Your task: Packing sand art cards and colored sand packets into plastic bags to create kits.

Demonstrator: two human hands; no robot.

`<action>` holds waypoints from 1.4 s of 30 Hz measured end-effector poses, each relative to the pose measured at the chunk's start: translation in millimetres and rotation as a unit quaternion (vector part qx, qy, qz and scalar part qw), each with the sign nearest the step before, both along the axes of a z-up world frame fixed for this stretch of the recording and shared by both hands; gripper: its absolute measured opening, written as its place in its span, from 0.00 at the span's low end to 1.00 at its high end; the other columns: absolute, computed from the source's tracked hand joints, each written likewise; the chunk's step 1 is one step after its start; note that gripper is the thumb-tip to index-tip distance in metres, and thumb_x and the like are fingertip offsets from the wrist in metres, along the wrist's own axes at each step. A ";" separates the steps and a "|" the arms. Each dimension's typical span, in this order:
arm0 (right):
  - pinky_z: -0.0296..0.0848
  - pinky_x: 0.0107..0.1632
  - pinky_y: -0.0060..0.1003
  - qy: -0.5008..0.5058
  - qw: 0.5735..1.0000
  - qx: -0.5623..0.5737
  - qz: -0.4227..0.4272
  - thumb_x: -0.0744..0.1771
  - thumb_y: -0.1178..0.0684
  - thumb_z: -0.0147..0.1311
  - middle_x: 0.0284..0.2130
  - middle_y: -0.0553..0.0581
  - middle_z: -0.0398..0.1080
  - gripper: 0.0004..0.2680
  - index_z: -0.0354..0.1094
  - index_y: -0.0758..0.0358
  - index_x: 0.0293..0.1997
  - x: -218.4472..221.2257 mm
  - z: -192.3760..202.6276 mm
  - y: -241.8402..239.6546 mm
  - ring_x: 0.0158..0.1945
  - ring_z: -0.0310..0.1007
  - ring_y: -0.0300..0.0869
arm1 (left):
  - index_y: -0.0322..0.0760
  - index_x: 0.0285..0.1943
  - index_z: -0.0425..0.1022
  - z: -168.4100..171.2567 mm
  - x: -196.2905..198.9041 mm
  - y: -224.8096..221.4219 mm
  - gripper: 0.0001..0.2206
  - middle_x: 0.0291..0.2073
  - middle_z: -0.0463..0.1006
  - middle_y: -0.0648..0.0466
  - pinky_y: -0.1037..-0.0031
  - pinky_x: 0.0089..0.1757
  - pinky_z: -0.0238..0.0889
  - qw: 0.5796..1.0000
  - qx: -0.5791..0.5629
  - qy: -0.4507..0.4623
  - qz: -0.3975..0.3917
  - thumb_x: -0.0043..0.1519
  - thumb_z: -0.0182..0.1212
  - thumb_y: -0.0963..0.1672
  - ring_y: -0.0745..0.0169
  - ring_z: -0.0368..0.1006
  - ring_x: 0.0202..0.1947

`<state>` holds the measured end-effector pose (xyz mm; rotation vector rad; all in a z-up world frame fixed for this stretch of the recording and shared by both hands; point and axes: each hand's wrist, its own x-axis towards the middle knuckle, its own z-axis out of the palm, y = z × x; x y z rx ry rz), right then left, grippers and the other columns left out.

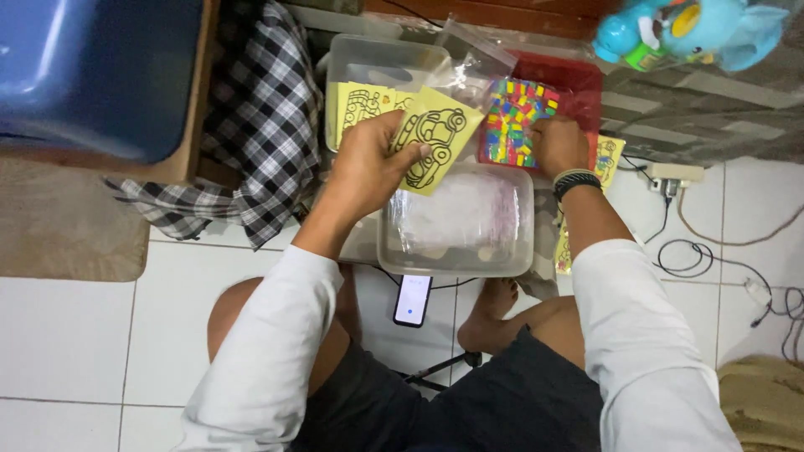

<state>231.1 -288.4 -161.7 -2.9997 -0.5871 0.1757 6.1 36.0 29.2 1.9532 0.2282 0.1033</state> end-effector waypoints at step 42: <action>0.74 0.31 0.29 0.087 0.732 0.665 0.124 0.75 0.54 0.39 0.36 0.66 0.76 0.05 0.52 0.64 0.50 -156.6 222.6 69.3 0.29 0.79 0.45 | 0.40 0.38 0.79 -16.3 0.7 -33.3 0.05 0.19 0.77 0.46 0.68 0.29 0.65 0.980 0.121 -0.140 -0.079 0.58 0.71 0.43 0.45 0.78 0.25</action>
